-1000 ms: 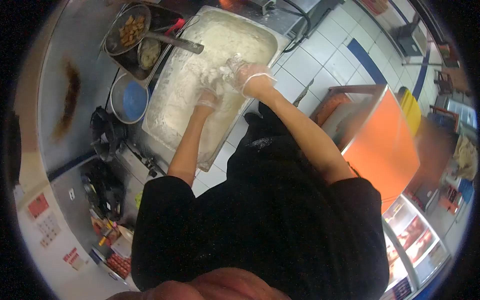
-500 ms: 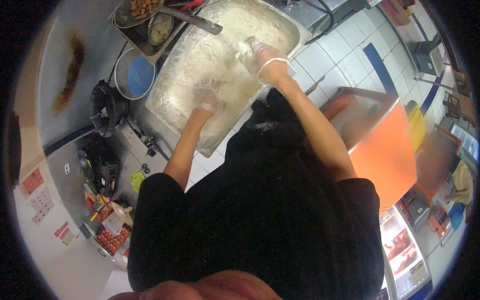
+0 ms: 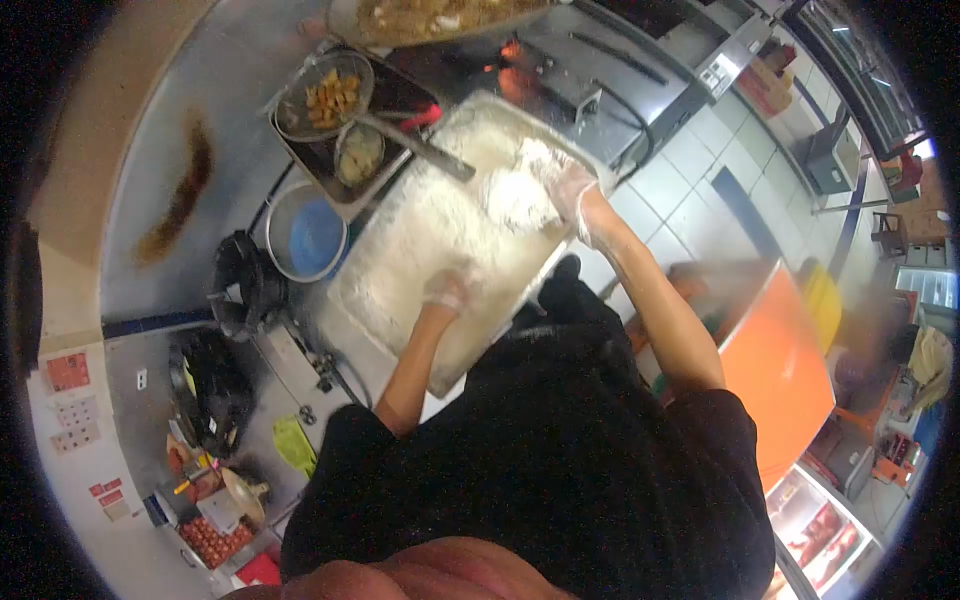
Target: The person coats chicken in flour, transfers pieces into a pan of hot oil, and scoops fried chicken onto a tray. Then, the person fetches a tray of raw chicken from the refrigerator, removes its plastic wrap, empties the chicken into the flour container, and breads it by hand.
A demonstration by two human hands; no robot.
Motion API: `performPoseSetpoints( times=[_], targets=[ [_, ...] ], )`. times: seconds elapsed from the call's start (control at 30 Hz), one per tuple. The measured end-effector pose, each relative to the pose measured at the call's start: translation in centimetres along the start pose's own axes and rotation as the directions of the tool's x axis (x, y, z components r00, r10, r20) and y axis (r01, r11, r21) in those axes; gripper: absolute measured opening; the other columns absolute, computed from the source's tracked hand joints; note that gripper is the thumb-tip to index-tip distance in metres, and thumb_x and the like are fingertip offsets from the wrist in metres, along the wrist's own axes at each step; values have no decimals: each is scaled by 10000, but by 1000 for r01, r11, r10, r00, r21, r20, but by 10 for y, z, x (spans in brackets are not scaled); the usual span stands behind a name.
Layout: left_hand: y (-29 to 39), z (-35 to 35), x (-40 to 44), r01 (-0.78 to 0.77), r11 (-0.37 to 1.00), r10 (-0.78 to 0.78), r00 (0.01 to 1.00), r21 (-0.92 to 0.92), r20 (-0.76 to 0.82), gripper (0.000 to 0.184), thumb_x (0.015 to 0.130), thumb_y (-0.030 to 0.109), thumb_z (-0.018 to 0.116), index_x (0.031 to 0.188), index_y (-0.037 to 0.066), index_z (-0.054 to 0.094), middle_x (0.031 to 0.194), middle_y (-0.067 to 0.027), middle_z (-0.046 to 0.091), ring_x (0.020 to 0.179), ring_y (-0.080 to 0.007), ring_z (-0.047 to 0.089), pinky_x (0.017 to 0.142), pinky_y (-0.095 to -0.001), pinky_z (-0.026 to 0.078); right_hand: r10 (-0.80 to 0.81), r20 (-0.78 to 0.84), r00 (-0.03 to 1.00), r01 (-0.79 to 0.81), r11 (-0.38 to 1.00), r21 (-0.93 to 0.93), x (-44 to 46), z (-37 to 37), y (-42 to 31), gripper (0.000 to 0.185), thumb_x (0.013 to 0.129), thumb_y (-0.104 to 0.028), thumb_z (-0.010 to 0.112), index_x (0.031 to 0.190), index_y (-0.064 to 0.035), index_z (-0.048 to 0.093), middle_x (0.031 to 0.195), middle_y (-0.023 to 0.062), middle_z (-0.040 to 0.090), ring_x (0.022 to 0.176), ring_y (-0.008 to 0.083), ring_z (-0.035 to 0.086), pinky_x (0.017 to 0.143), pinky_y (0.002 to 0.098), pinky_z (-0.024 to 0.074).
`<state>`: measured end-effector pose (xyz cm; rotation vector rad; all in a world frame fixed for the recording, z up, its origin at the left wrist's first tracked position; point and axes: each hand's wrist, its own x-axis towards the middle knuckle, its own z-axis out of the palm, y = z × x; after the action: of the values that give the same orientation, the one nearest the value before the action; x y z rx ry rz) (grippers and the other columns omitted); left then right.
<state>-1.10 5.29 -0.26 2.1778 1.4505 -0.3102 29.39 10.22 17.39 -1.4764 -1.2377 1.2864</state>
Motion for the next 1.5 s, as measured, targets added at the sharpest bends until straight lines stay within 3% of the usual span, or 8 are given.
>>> performPoseSetpoints(
  times=[0.47,0.6,0.67,0.8,1.07,1.23,1.27,1.5],
  targets=[
    [7,-3,-25,111,888,-336,820,-447,-463,291,926,222,635,1165,104,752,980,-238,733,879,-427,709,808,-487,559,129,513,849,474,243,-846,40,9,-10,451,964,-366,643,1348,-131,615,1010,235,730,905,419,721,815,520,557],
    [17,-16,-44,158,825,-357,890,-542,-283,426,856,178,639,1272,126,714,1068,-201,757,973,-406,721,887,-456,563,0,477,879,429,436,-791,31,11,-11,436,927,-305,669,1317,-113,640,1103,208,730,975,411,716,847,504,552],
    [-26,38,-23,-148,986,82,828,-75,-555,352,951,210,621,1252,50,711,1122,-230,741,1004,-419,716,886,-452,567,-273,424,864,492,637,-593,37,10,14,419,932,-306,662,1304,-113,648,1152,202,721,1040,409,698,898,489,540],
    [-41,54,23,-314,799,-83,787,-514,-611,354,949,187,651,1254,17,708,1177,-204,746,1031,-385,718,943,-432,550,-337,357,871,491,630,-602,40,13,30,426,922,-326,673,1305,-143,643,1148,187,713,1073,418,679,928,523,535],
    [5,-34,23,437,783,-523,848,-442,-87,383,933,179,693,1249,-38,688,1063,-209,769,960,-366,722,897,-423,561,-200,163,966,251,580,-775,38,13,28,360,893,-272,686,1210,-105,652,1045,214,720,999,426,697,848,536,551],
    [-24,-8,37,-384,919,179,612,-91,-771,458,902,62,629,1352,-23,625,1125,-215,752,1018,-341,732,932,-407,563,-427,225,876,481,728,-488,64,-13,45,510,912,-267,695,1357,-39,592,1210,248,680,1099,413,656,944,504,508],
    [-34,8,44,-307,660,-145,843,-686,-517,438,890,73,643,1325,17,658,1119,-212,754,1030,-327,734,938,-406,558,-255,333,908,410,704,-580,51,-30,-7,566,933,-299,688,1417,-33,561,1259,265,656,1124,427,637,973,510,497],
    [36,-53,-16,140,779,-383,878,-612,-287,385,966,316,608,1249,71,699,1111,-199,755,1026,-348,733,918,-415,555,-311,416,855,339,941,6,77,-79,-152,879,986,-346,698,1572,123,240,1515,310,484,1334,383,580,1146,438,486]
  ],
)
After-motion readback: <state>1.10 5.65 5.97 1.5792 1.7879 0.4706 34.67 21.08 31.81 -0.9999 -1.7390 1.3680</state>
